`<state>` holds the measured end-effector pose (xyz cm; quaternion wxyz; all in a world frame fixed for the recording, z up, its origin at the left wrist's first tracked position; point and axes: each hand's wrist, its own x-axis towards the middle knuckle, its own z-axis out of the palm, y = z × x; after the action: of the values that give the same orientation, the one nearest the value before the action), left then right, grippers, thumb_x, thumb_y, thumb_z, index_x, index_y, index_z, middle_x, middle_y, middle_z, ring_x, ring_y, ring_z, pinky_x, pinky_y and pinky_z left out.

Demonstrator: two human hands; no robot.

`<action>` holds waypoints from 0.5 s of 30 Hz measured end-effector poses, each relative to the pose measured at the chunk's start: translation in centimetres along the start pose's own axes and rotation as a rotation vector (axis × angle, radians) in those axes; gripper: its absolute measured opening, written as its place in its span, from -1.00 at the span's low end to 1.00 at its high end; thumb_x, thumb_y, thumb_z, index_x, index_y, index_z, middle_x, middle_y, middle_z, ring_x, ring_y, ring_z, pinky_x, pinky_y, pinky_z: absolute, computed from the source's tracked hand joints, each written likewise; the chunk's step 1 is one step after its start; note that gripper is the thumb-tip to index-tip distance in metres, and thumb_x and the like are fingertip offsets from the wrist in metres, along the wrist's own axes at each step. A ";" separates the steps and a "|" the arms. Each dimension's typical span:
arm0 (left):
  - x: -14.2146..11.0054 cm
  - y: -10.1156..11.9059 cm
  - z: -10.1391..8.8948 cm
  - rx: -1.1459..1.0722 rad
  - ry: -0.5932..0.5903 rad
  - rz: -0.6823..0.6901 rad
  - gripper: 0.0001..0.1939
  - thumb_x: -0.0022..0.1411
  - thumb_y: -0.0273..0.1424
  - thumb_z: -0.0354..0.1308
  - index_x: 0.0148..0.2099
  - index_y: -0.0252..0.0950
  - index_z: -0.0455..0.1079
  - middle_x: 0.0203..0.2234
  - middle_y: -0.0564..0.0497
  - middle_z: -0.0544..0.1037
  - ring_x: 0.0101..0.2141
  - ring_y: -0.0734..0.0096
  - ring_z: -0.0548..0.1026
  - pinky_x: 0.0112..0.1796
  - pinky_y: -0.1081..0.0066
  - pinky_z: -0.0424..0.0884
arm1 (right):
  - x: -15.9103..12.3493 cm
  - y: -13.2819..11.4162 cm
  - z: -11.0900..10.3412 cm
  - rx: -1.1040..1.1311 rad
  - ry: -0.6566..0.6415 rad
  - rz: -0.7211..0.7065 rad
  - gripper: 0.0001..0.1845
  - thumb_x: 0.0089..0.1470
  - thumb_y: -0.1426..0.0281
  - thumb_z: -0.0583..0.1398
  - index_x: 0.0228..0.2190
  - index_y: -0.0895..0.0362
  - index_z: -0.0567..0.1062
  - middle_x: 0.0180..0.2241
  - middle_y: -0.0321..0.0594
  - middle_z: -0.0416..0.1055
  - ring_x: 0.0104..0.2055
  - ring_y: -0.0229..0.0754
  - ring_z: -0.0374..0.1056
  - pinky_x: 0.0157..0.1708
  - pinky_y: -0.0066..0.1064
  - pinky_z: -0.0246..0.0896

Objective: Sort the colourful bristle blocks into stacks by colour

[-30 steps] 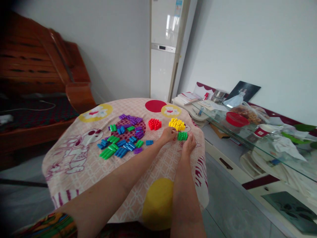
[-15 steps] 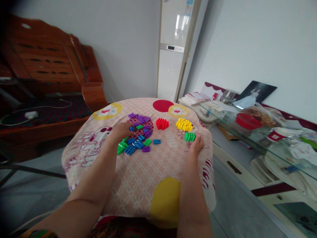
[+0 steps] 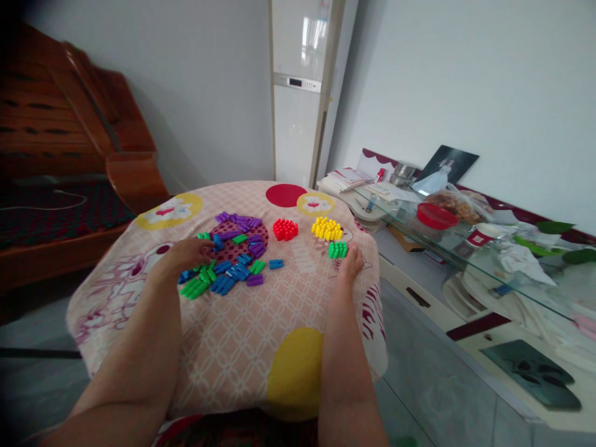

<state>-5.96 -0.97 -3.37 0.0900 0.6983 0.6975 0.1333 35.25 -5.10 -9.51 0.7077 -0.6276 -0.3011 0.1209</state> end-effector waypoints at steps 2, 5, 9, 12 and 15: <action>-0.2 0.1 -0.6 0.063 -0.070 0.022 -0.61 -0.12 -0.45 0.24 -0.15 -0.18 0.60 -0.25 -0.05 0.66 -0.14 0.03 0.58 -0.08 0.28 0.45 | 0.0 0.0 0.0 0.000 -0.001 0.002 -0.39 0.10 0.02 -0.01 -0.22 0.25 0.55 -0.28 -0.06 0.54 -0.13 -0.08 0.41 -0.16 -0.32 0.32; -0.5 1.2 -1.5 -0.009 -0.077 0.022 -0.59 -0.07 -0.46 0.21 -0.11 -0.21 0.60 -0.34 -0.01 0.66 -0.25 0.14 0.59 -0.19 0.35 0.47 | 0.0 0.3 0.0 -0.002 0.014 -0.001 -0.46 0.11 0.06 0.01 -0.26 0.23 0.56 -0.31 -0.08 0.54 -0.16 -0.07 0.41 -0.18 -0.31 0.31; -0.9 5.0 -1.2 -0.445 0.009 0.106 -0.55 -0.02 -0.36 0.22 -0.02 -0.29 0.55 -0.38 0.01 0.63 -0.38 0.31 0.54 -0.34 0.42 0.44 | 0.0 0.5 0.0 -0.003 0.044 -0.005 -0.51 0.10 0.09 0.04 -0.32 0.22 0.57 -0.35 -0.11 0.53 -0.20 -0.08 0.40 -0.21 -0.32 0.31; -0.9 9.5 0.9 -0.834 -0.067 0.293 -0.61 -0.02 -0.34 0.25 -0.11 -0.38 0.57 -0.40 -0.02 0.61 -0.41 0.39 0.51 -0.37 0.45 0.42 | 0.1 0.5 0.1 0.013 0.044 0.001 -0.50 0.10 0.09 0.05 -0.31 0.23 0.57 -0.36 -0.13 0.53 -0.19 -0.08 0.41 -0.21 -0.32 0.31; -1.1 14.7 4.1 -0.976 -0.239 0.398 -0.73 -0.04 -0.42 0.27 -0.22 -0.40 0.58 -0.57 0.06 0.51 -0.52 0.50 0.43 -0.44 0.50 0.37 | 0.1 0.4 0.1 0.034 0.029 0.013 -0.47 0.11 0.07 0.04 -0.27 0.23 0.57 -0.35 -0.13 0.54 -0.17 -0.08 0.42 -0.20 -0.32 0.33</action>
<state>9.26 -1.98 -2.80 0.4557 0.7043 0.3936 0.3760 35.37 -4.91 -9.89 0.7218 -0.6190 -0.2848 0.1216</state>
